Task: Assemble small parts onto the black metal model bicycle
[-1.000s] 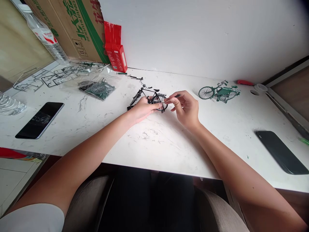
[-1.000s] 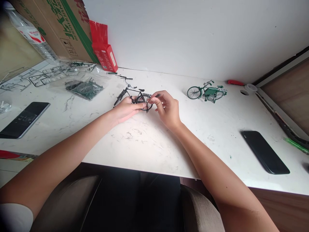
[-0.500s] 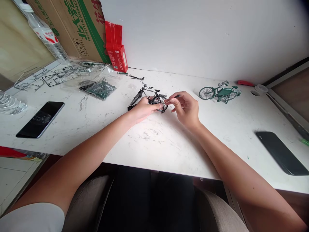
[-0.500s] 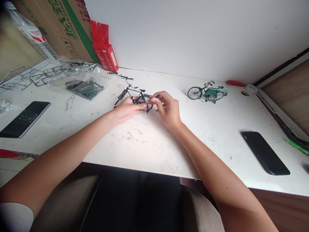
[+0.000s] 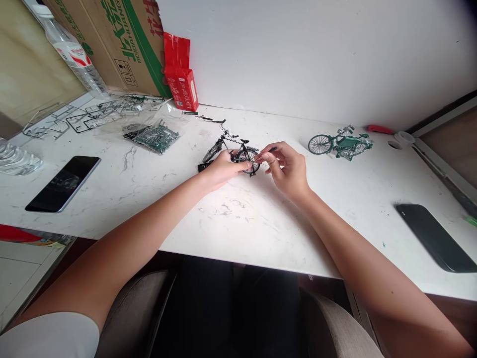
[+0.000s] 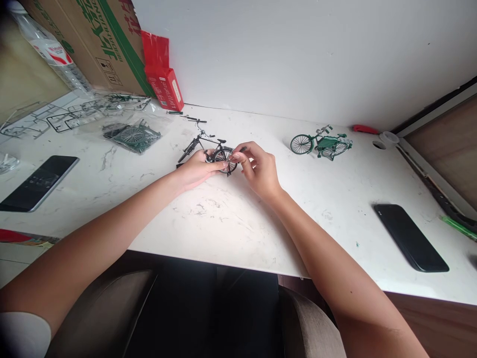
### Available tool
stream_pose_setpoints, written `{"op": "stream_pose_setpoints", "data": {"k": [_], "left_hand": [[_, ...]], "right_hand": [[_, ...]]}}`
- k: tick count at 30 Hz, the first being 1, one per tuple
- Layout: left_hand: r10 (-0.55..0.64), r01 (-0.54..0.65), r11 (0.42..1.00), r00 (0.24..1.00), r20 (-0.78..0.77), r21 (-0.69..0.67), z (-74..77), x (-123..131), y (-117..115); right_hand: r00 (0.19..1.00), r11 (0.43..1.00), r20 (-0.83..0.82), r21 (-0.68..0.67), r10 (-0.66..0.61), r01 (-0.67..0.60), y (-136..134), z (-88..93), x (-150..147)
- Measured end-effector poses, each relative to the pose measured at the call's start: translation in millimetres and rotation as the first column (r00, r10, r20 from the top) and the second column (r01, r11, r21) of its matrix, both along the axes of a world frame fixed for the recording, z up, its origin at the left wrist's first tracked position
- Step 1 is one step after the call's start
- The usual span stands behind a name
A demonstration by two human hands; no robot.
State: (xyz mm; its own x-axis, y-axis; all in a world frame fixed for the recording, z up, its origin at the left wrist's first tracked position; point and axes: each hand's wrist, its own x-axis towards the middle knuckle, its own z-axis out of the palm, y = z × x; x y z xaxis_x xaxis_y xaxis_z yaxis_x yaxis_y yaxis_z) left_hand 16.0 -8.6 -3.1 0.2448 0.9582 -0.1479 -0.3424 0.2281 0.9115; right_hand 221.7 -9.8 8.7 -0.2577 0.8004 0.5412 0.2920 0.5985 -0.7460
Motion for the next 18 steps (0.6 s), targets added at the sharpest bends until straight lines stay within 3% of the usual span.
{"op": "stream_pose_setpoints", "data": {"k": [8, 12, 18], "left_hand": [[-0.024, 0.024, 1.000, 1.000, 0.003, 0.017, 5.1, 2.3, -3.7], [-0.057, 0.055, 0.998, 0.997, 0.044, 0.032, 2.0, 1.6, -2.7], [-0.063, 0.062, 0.998, 0.995, 0.075, 0.015, -2.6, 1.3, 0.1]], "right_hand": [[0.990, 0.978, -0.082, 0.166, -0.113, 0.125, -2.5, -3.1, -3.7], [0.994, 0.963, -0.068, 0.248, -0.089, 0.103, -1.7, -4.1, -1.7], [0.996, 0.975, -0.058, 0.205, -0.073, 0.084, -0.5, -0.1, -0.1]]}}
